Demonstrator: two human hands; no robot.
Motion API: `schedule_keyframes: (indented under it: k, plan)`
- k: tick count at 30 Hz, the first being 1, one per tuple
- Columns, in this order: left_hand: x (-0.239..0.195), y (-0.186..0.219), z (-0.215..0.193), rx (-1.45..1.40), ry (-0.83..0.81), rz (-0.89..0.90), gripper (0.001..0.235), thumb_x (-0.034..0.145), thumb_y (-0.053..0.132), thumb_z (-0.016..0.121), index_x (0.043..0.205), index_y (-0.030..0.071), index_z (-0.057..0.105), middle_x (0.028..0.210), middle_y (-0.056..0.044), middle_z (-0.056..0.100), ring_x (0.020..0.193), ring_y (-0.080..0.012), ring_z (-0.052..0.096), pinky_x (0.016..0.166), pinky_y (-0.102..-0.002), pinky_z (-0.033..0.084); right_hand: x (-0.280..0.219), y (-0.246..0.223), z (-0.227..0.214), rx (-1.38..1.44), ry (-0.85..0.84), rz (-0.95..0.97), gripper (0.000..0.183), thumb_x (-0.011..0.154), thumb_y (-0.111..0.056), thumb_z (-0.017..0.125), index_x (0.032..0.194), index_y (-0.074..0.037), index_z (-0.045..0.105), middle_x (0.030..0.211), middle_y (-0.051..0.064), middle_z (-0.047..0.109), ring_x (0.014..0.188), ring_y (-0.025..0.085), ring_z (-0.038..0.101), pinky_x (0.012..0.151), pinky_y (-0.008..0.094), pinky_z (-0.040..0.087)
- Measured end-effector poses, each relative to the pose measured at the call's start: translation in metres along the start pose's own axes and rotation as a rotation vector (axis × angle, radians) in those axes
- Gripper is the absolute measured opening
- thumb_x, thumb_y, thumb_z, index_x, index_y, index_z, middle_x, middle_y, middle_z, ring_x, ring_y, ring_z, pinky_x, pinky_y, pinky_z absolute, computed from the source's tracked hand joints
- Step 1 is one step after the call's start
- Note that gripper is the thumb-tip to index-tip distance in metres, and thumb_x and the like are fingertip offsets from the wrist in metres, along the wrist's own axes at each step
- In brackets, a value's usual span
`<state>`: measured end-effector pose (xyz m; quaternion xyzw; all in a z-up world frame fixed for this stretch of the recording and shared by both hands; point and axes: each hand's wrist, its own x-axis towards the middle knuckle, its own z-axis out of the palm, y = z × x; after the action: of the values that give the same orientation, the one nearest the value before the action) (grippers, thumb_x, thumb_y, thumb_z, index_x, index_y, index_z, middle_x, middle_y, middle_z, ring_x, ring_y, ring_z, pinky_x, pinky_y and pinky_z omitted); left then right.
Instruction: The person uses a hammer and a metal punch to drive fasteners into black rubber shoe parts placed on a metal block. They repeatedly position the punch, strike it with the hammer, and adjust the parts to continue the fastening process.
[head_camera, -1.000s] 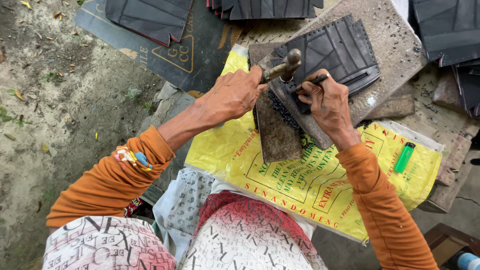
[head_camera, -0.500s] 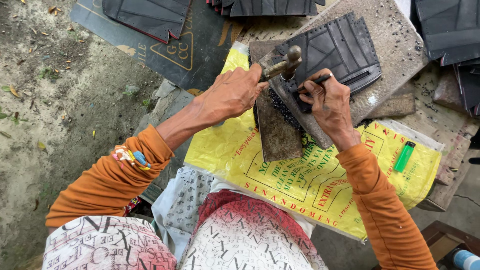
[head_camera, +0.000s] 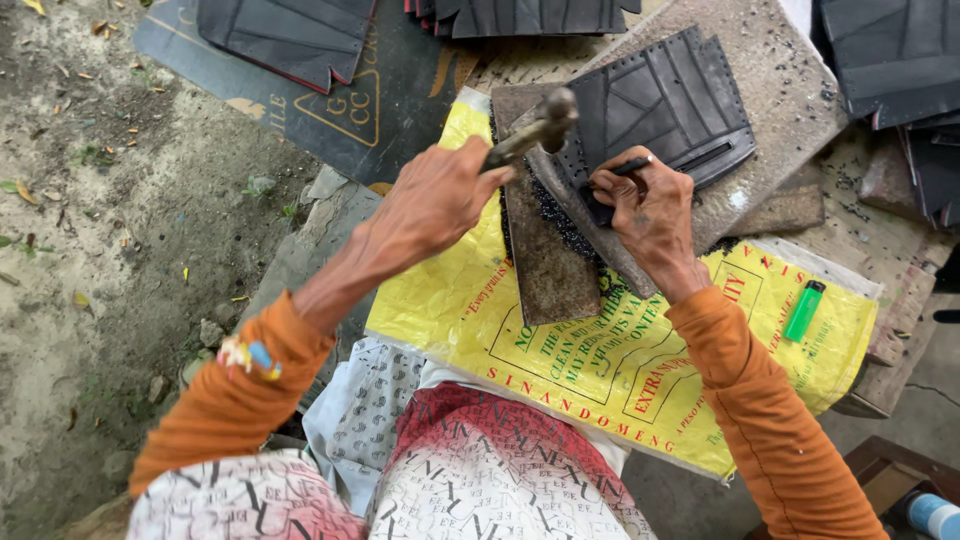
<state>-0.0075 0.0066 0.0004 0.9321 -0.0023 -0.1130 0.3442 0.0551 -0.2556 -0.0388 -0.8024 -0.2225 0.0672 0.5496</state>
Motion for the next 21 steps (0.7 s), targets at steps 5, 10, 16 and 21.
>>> schedule_keyframes:
  k: [5,10,16,21]
  plan:
    - [-0.071,-0.021,0.033,-0.038,0.294,0.027,0.030,0.103,0.029,0.063,0.093,0.001,0.057,0.060,-0.020,0.059,0.050,-0.0401,0.059,0.047,-0.050,0.044,0.000,0.004,-0.002,-0.050,-0.016,-0.041,0.013,0.107,-0.005,0.060,0.100,0.005,0.065,0.093,0.009,0.073,0.088,0.014,0.074,0.081,0.029,0.066]
    - [-0.108,-0.036,0.095,-0.047,0.333,-0.060,0.026,0.102,0.022,0.061,0.106,-0.002,0.052,0.072,-0.024,0.063,0.061,-0.0446,0.064,0.051,-0.052,0.048,-0.001,0.007,-0.001,-0.045,0.008,-0.061,0.012,0.107,-0.005,0.061,0.100,0.004,0.065,0.091,0.007,0.073,0.086,0.012,0.074,0.080,0.027,0.064]
    - [-0.109,-0.074,0.146,-0.170,0.442,-0.011,0.021,0.102,0.015,0.060,0.112,-0.002,0.052,0.081,-0.028,0.065,0.073,-0.0504,0.064,0.056,-0.054,0.047,0.000,0.005,0.000,-0.067,0.022,-0.050,0.010,0.105,-0.003,0.061,0.099,0.003,0.065,0.087,0.007,0.073,0.083,0.012,0.073,0.077,0.027,0.064]
    - [-0.104,-0.088,0.165,-0.277,0.472,0.020,0.018,0.103,0.014,0.060,0.107,-0.001,0.050,0.079,-0.027,0.064,0.070,-0.0489,0.064,0.056,-0.052,0.048,-0.002,0.003,0.001,-0.075,0.025,-0.060,0.010,0.105,-0.002,0.060,0.098,0.003,0.065,0.088,0.006,0.073,0.083,0.012,0.074,0.078,0.026,0.065]
